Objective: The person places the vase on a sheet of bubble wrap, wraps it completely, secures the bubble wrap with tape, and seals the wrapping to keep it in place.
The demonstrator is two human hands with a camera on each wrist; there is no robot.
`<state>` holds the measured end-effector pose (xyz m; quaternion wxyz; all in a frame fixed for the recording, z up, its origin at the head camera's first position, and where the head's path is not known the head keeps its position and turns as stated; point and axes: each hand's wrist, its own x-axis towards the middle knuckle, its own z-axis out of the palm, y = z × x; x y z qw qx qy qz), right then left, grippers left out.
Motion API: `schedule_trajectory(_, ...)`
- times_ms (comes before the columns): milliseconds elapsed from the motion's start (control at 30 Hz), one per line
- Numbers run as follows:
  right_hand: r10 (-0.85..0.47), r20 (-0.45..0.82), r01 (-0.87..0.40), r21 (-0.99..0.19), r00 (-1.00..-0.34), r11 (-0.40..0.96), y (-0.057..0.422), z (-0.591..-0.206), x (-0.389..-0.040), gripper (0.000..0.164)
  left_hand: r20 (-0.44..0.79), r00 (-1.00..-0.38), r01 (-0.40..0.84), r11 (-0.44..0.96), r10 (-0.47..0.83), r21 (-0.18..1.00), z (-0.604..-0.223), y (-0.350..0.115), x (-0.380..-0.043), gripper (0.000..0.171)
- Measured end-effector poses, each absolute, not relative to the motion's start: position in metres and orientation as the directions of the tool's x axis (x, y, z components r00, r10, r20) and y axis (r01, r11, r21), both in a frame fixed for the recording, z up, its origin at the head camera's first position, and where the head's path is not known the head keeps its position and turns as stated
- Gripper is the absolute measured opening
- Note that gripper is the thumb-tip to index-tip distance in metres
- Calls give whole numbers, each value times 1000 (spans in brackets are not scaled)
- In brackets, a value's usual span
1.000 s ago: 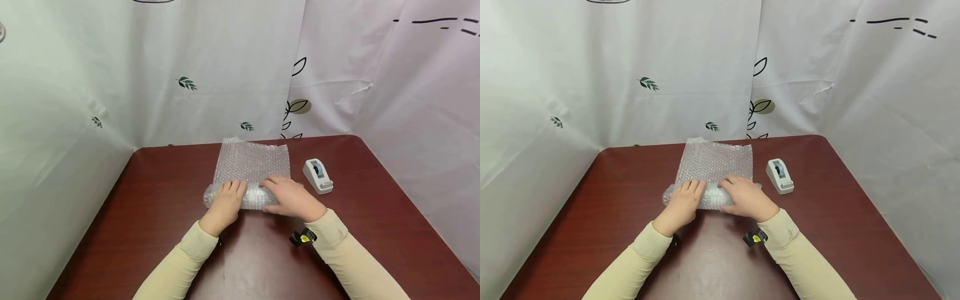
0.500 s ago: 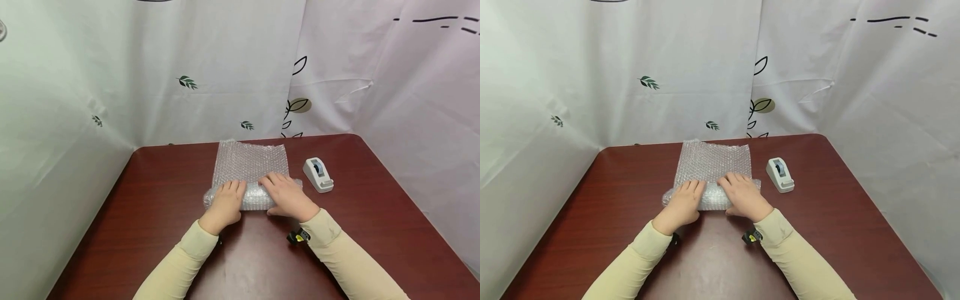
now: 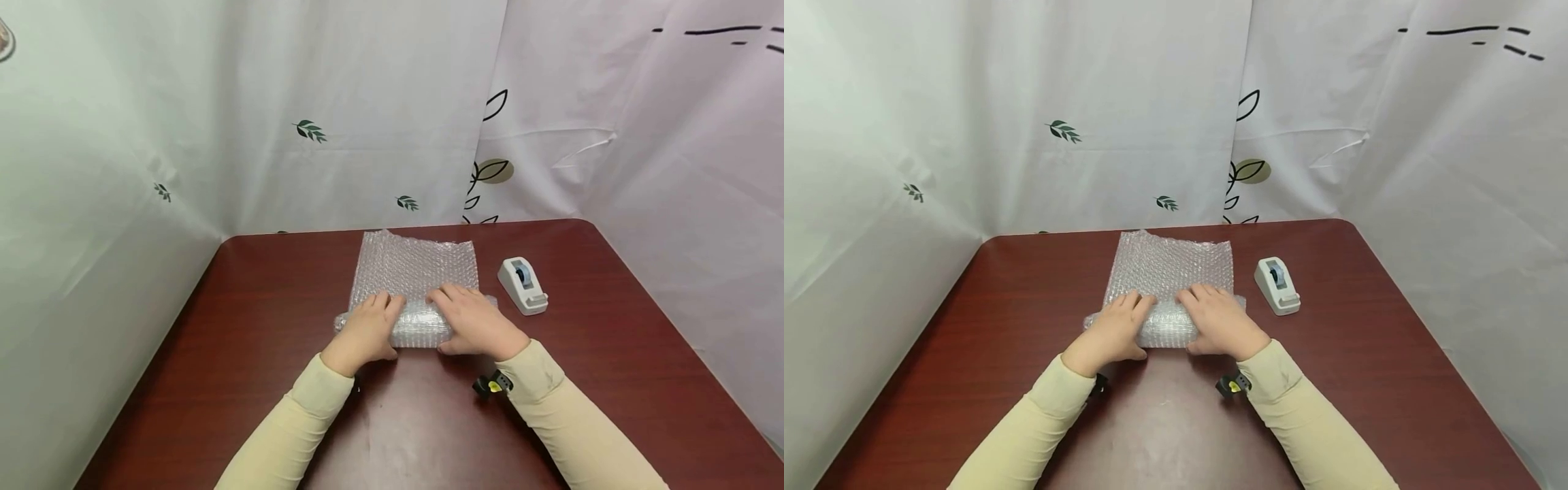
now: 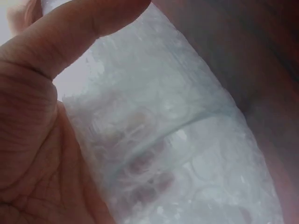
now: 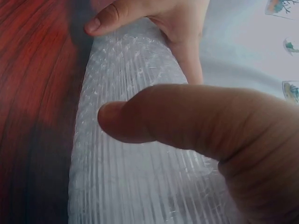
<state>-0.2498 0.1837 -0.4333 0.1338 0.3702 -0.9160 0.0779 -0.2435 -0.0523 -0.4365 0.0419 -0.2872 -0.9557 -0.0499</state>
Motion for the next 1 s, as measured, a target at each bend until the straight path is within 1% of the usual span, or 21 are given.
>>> schedule_trajectory(167,-647,283,-687,-63,-708,724,183,-433,-250,82,34,-875,484,868,483,114,-430,-56,-245,91)
schedule_trajectory(267,-642,274,-680,-66,-716,730,184,-433,-251,81,-6,-889,454,885,457,104,-429,-58,-247,92)
schedule_trajectory(600,-625,233,-658,-103,-745,746,184,-432,-252,78,-11,-888,454,879,460,144,-429,-63,-248,91)
schedule_trajectory(767,-620,214,-652,-136,-755,746,186,-430,-251,76,-8,-881,469,873,474,136,-428,-65,-248,89)
schedule_trajectory(1000,-618,199,-647,-167,-761,744,187,-431,-252,74,-81,-893,435,894,443,105,-423,-69,-249,89)
